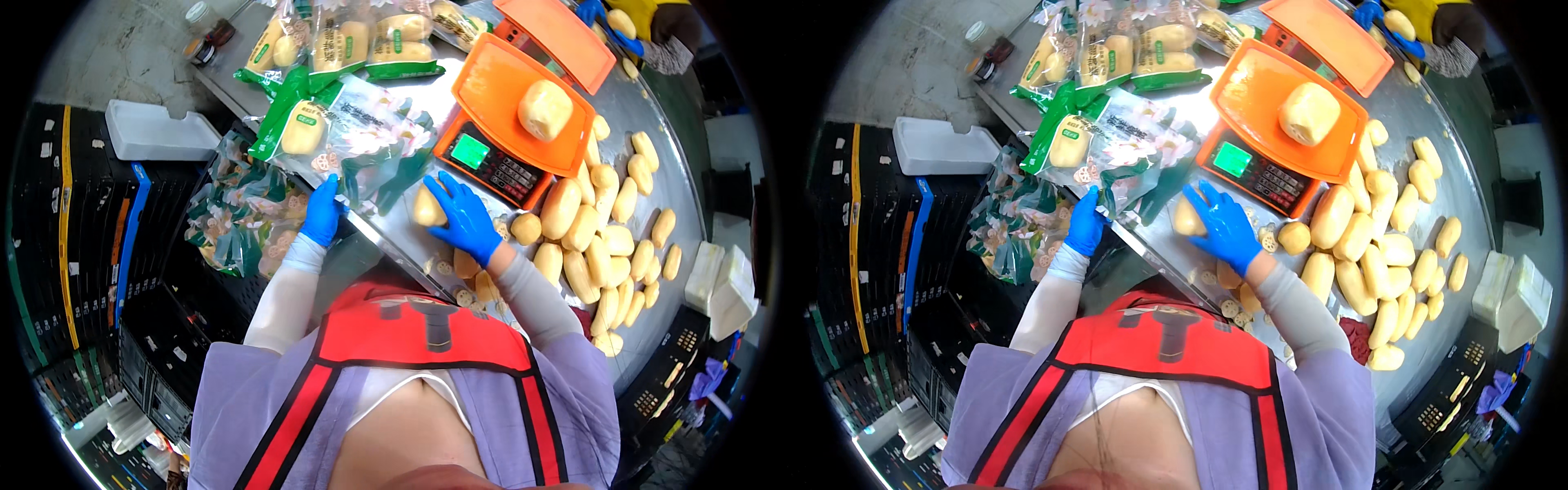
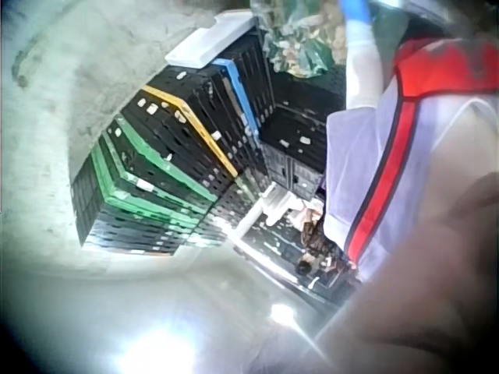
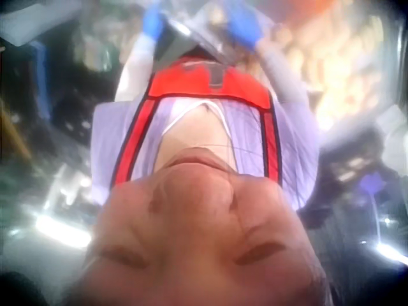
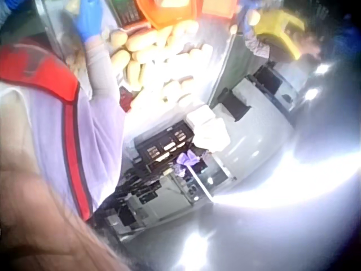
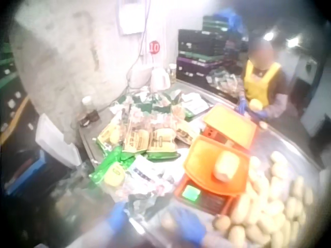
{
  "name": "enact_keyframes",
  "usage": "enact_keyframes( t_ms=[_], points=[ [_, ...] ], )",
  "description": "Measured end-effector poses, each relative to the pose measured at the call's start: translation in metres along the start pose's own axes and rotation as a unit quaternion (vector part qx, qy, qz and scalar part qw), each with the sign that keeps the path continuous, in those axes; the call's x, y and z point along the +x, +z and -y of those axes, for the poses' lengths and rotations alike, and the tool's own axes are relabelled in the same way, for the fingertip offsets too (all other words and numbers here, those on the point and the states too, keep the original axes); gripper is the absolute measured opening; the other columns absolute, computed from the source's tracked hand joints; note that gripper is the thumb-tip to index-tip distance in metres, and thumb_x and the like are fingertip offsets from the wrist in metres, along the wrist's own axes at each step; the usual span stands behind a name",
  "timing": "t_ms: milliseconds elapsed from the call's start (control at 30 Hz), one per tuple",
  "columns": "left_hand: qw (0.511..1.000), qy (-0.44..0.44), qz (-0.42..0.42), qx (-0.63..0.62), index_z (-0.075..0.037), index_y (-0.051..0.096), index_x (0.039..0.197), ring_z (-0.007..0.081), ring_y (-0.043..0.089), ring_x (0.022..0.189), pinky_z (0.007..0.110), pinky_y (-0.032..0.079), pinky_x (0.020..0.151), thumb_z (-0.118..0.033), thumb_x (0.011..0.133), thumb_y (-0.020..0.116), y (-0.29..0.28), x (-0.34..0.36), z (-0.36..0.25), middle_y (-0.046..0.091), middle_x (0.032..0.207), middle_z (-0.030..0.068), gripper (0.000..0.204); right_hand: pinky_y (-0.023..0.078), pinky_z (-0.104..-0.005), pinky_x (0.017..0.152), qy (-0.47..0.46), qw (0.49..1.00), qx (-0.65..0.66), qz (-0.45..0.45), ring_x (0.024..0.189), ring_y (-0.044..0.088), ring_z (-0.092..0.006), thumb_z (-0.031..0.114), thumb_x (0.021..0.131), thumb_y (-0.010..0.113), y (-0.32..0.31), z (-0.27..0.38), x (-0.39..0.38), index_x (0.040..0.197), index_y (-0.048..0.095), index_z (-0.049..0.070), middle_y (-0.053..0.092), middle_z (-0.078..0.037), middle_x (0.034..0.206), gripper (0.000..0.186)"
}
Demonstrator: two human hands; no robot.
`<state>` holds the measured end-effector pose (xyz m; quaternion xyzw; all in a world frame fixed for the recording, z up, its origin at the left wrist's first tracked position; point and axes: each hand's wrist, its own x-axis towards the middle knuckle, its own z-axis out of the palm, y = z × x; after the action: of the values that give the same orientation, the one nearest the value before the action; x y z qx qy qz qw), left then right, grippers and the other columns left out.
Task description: The person weighs peeled lotus roots on a scale, trims the ends using a knife, and places them into plastic bags on a work table.
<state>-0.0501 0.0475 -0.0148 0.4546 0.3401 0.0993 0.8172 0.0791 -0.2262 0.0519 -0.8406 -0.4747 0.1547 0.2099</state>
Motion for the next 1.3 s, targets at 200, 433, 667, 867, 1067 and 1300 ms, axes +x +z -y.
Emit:
enact_keyframes(
  t_ms=[200,433,667,867,1067,1300],
  points=[
    [1.0,0.025,-0.009,0.016,-0.005,0.06,0.097,0.0079,0.051,0.066,0.024,0.043,0.057,-0.032,0.094,0.052,0.002,0.003,0.004,0.057,0.079,0.0008,0.029,0.037,-0.0414,0.101,-0.001,0.972,0.222,-0.079,0.119,0.045,-0.0386,0.031,0.067,0.073,-0.003,0.007,0.023,0.139,0.035,0.008,0.042,-0.023,0.133,0.084],
    [0.998,0.051,-0.003,0.048,-0.004,0.06,0.097,0.0096,0.056,0.068,0.023,0.046,0.061,-0.031,0.094,0.052,0.008,-0.004,-0.002,0.061,0.087,0.0037,0.029,0.044,-0.0418,0.091,0.005,0.981,0.189,-0.047,0.108,0.053,-0.0375,0.035,0.064,0.075,0.004,0.047,0.103,0.122,0.048,0.003,0.053,-0.023,0.117,0.071],
    [0.999,-0.009,0.012,0.041,-0.005,0.059,0.099,0.0133,0.054,0.063,0.024,0.043,0.058,-0.039,0.097,0.044,0.006,0.0,-0.005,0.06,0.078,0.0041,0.038,0.049,-0.0387,0.083,0.059,0.868,0.469,-0.152,0.098,0.059,-0.0323,0.028,0.066,0.074,0.073,0.038,0.152,0.113,0.052,0.001,0.059,-0.02,0.105,0.058],
    [0.998,-0.03,0.032,0.042,-0.004,0.056,0.109,0.0148,0.063,0.072,0.024,0.049,0.058,-0.041,0.094,0.05,0.019,-0.011,-0.018,0.063,0.088,0.0067,0.041,0.048,-0.0365,0.088,0.085,0.734,0.673,-0.049,0.105,0.057,-0.0246,0.008,0.075,0.067,0.052,0.05,0.136,0.124,0.043,-0.001,0.057,-0.013,0.112,0.054],
    [0.983,-0.167,0.074,0.02,-0.006,0.051,0.12,0.0173,0.062,0.082,0.029,0.05,0.067,-0.029,0.096,0.049,0.02,-0.023,-0.009,0.063,0.104,0.0094,0.034,0.049,-0.0345,0.085,0.038,0.838,0.535,-0.101,0.099,0.058,-0.0238,0.006,0.079,0.064,0.062,0.054,0.127,0.122,0.044,0.002,0.056,-0.013,0.11,0.047],
    [0.96,-0.139,0.073,-0.23,-0.002,0.052,0.096,0.0158,0.055,0.069,0.025,0.045,0.058,-0.014,0.085,0.056,0.023,-0.036,-0.072,0.056,0.082,0.0072,0.017,0.048,-0.0296,0.077,-0.012,0.865,0.472,-0.169,0.089,0.061,-0.0188,0.011,0.078,0.069,0.009,0.052,0.135,0.113,0.059,0.007,0.063,-0.009,0.102,0.037]
  ],
)
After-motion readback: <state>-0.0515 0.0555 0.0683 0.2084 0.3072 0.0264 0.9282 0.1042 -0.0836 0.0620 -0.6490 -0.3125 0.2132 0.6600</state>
